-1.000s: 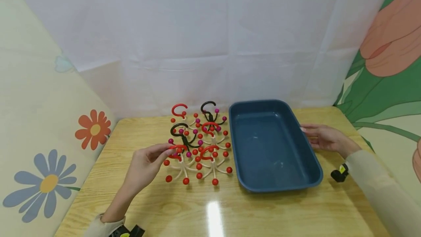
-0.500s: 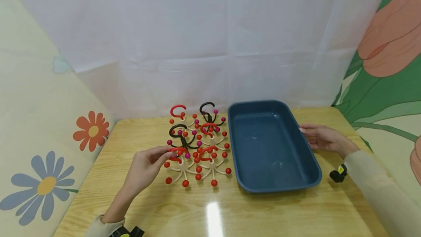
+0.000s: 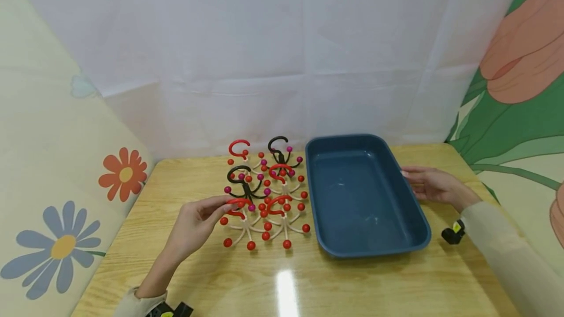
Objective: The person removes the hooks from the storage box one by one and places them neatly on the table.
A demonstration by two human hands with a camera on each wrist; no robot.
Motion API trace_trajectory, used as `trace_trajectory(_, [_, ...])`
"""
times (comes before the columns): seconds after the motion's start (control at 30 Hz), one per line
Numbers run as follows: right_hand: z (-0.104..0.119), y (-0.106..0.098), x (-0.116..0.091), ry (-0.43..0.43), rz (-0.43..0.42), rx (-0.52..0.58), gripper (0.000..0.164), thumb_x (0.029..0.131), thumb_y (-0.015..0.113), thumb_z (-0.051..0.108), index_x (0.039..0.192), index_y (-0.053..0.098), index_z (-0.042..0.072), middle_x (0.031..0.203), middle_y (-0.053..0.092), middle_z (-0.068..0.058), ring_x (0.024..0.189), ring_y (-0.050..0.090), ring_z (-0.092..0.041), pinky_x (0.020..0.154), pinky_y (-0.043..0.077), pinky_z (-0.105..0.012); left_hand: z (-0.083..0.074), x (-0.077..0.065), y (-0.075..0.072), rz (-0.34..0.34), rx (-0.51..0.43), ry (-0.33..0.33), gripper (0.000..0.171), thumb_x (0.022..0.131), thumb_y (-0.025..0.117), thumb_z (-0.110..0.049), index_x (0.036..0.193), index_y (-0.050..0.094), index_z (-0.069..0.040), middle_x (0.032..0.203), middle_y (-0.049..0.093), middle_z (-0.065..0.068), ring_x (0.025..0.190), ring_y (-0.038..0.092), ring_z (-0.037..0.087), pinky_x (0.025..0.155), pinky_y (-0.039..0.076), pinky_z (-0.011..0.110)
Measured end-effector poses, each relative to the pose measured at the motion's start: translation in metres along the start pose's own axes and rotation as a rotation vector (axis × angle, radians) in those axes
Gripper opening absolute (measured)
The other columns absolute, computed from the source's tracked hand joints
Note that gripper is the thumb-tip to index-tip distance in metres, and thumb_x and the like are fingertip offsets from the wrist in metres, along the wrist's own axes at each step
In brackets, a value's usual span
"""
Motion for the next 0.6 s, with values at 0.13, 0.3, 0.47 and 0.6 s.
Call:
trace_trajectory(0.13, [0.0001, -0.0011, -0.0012, 0.001, -0.005, -0.007, 0.019, 0.111, 0.055, 0.024, 0.112, 0.066, 0.039, 0.106, 0.076, 0.014, 0.096, 0.072, -0.006, 0.085, 0.060, -0.026, 0.0000, 0.0008, 0.0009, 0.011, -0.008, 0.006, 0.025, 0.105, 0.067, -0.025, 0.126, 0.078, -0.017, 0.113, 0.082, 0.011, 0.058, 0.051, -0.005, 0.051, 0.040, 0.026])
trace_trajectory(0.3, [0.0004, -0.0018, -0.0005, -0.002, -0.012, -0.009, 0.017, 0.111, 0.055, 0.025, 0.113, 0.065, 0.038, 0.106, 0.076, 0.014, 0.096, 0.072, -0.006, 0.085, 0.060, -0.026, 0.0004, 0.0011, -0.0003, 0.009, 0.016, 0.030, 0.024, 0.105, 0.066, -0.020, 0.127, 0.077, -0.017, 0.113, 0.081, 0.013, 0.047, 0.024, -0.001, 0.043, 0.029, 0.024])
trace_trajectory(0.47, [-0.0003, -0.0028, -0.0001, -0.002, -0.014, -0.024, 0.016, 0.111, 0.055, 0.025, 0.114, 0.065, 0.038, 0.106, 0.076, 0.015, 0.096, 0.072, -0.006, 0.085, 0.060, -0.026, -0.0025, 0.0000, -0.0026, -0.021, 0.089, 0.106, 0.025, 0.104, 0.066, -0.011, 0.126, 0.077, -0.011, 0.116, 0.081, 0.013, 0.061, 0.059, -0.005, 0.051, 0.047, 0.019])
trace_trajectory(0.6, [-0.0018, -0.0026, 0.0014, 0.003, -0.019, -0.019, 0.014, 0.111, 0.056, 0.025, 0.116, 0.064, 0.037, 0.106, 0.076, 0.015, 0.096, 0.072, -0.006, 0.086, 0.060, -0.026, -0.0050, -0.0015, -0.0041, -0.049, 0.132, 0.155, 0.025, 0.102, 0.067, -0.006, 0.126, 0.077, -0.008, 0.117, 0.081, 0.012, 0.094, 0.079, 0.009, 0.072, 0.061, 0.021])
Point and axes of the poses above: each hand's wrist, its own x-axis towards the middle knuckle, its own y-axis out of the palm, z = x × y, the point moved 8 cm from there along x, towards the middle knuckle
